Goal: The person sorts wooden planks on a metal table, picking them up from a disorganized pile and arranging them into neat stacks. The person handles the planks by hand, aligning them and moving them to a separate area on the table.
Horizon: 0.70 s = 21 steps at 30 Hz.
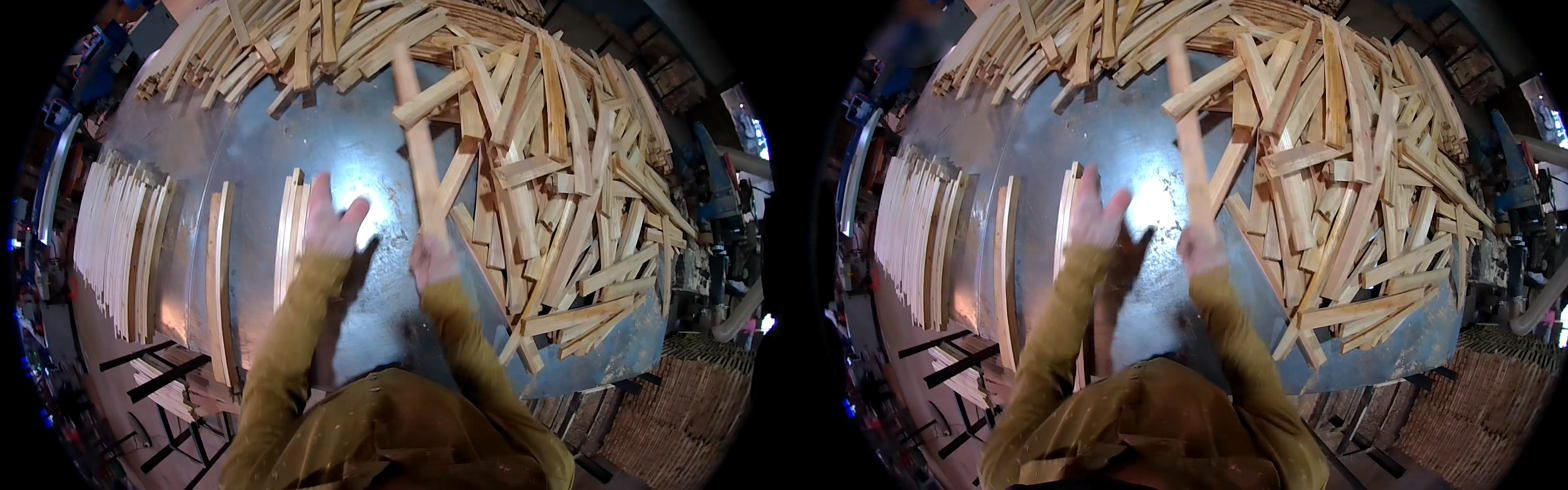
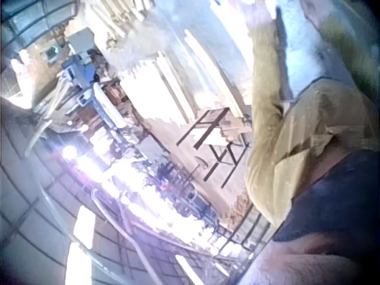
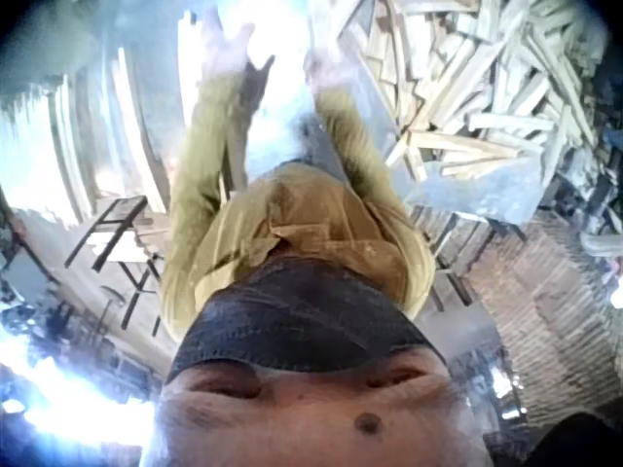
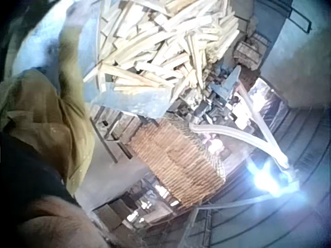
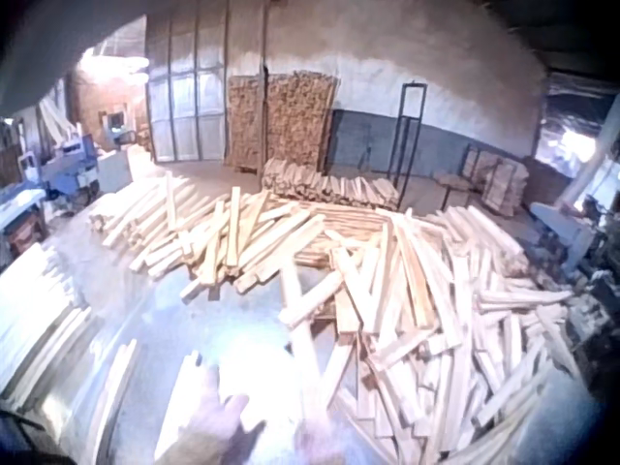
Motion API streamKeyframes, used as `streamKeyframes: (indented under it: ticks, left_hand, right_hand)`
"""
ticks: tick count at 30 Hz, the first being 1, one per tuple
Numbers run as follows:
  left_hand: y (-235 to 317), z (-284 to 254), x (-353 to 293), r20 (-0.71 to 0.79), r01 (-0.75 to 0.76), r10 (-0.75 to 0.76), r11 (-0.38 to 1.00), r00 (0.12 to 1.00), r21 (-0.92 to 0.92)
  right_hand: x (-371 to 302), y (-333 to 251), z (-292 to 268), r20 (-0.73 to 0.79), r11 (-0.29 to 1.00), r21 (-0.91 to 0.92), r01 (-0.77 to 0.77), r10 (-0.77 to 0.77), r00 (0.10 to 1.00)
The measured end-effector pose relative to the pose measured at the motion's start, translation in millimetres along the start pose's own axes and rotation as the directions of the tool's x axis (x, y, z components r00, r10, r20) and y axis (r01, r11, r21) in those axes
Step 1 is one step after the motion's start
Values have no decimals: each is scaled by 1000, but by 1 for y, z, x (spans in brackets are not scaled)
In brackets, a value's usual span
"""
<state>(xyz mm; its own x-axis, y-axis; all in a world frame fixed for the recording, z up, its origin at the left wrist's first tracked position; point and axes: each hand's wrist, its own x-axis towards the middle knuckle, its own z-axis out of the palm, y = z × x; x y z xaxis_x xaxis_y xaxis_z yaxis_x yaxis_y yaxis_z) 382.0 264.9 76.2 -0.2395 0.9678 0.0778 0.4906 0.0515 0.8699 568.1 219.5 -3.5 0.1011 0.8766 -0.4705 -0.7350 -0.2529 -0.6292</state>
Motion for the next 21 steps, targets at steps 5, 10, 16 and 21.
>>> streamKeyframes:
  ticks: [5,10,16,21]
  left_hand:
    - [82,85,103,140,-246,207,706,968,664]
    - [45,148,173,372,-213,-67,721,926,660]
    - [50,112,154,689,185,-186,980,701,77]
    - [-4,34,-7,775,769,-156,344,612,-538]
  right_hand:
    - [-114,7,-76,291,339,-869,361,-241,926]
    - [-128,11,-112,529,-183,-847,499,-203,824]
    - [-99,22,-146,-28,944,-41,-326,325,945]
    - [-70,12,-119,150,973,91,-212,197,969]
